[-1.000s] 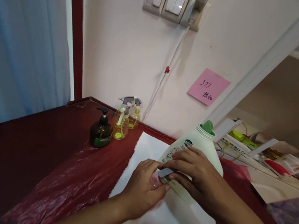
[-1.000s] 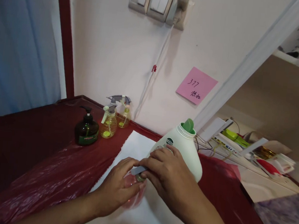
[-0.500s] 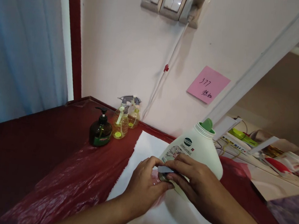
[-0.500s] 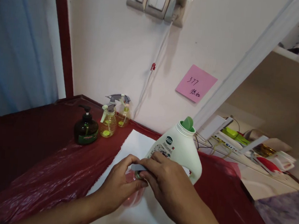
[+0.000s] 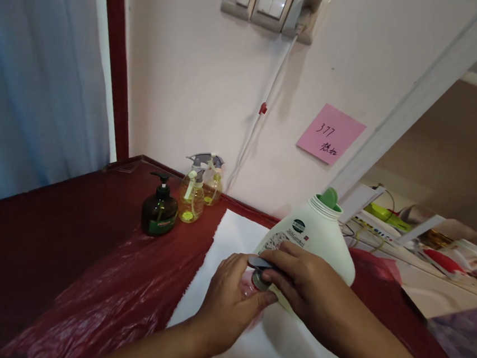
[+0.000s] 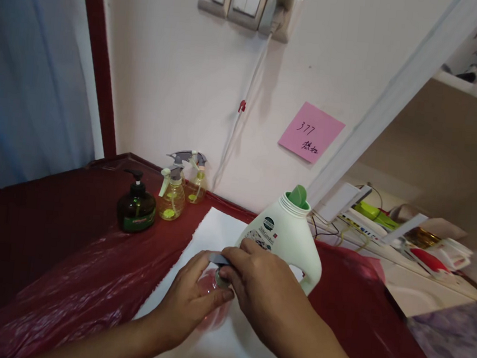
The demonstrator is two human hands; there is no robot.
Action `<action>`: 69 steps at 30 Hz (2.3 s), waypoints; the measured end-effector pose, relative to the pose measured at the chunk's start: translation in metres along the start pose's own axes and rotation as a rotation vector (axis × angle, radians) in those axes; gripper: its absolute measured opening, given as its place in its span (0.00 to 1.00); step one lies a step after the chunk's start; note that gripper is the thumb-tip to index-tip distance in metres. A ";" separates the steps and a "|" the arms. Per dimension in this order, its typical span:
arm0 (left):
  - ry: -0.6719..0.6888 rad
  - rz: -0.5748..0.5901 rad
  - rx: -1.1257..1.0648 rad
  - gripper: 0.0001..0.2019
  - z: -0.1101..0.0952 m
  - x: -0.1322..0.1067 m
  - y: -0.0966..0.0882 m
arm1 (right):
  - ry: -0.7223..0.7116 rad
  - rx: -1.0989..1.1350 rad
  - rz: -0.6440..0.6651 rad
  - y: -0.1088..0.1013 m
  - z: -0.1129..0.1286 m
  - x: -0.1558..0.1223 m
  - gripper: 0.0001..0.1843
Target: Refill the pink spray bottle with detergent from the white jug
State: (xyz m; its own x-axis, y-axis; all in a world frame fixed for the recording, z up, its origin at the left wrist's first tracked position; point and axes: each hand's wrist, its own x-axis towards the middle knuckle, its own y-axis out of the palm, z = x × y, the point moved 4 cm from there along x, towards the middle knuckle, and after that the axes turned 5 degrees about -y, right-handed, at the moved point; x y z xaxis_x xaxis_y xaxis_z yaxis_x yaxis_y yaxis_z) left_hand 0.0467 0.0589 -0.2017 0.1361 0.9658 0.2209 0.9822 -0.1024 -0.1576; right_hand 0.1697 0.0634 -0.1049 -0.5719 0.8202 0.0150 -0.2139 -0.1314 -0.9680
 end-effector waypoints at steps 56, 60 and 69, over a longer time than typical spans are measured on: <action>-0.141 0.217 -0.125 0.26 -0.002 0.023 -0.005 | 0.012 -0.022 0.013 0.002 -0.005 -0.005 0.22; -0.122 0.181 -0.083 0.22 0.001 0.025 -0.007 | 0.016 -0.018 0.003 0.002 -0.005 -0.004 0.21; 0.023 0.455 -0.087 0.13 -0.008 0.029 -0.020 | 0.001 0.001 -0.010 0.004 -0.005 -0.005 0.18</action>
State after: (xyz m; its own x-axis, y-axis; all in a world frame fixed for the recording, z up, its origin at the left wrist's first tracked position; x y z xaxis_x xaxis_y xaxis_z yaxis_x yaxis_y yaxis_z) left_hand 0.0325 0.0870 -0.1843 0.5574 0.8127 0.1695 0.8292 -0.5350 -0.1618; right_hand 0.1760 0.0620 -0.1097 -0.5692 0.8219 0.0241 -0.2204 -0.1242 -0.9675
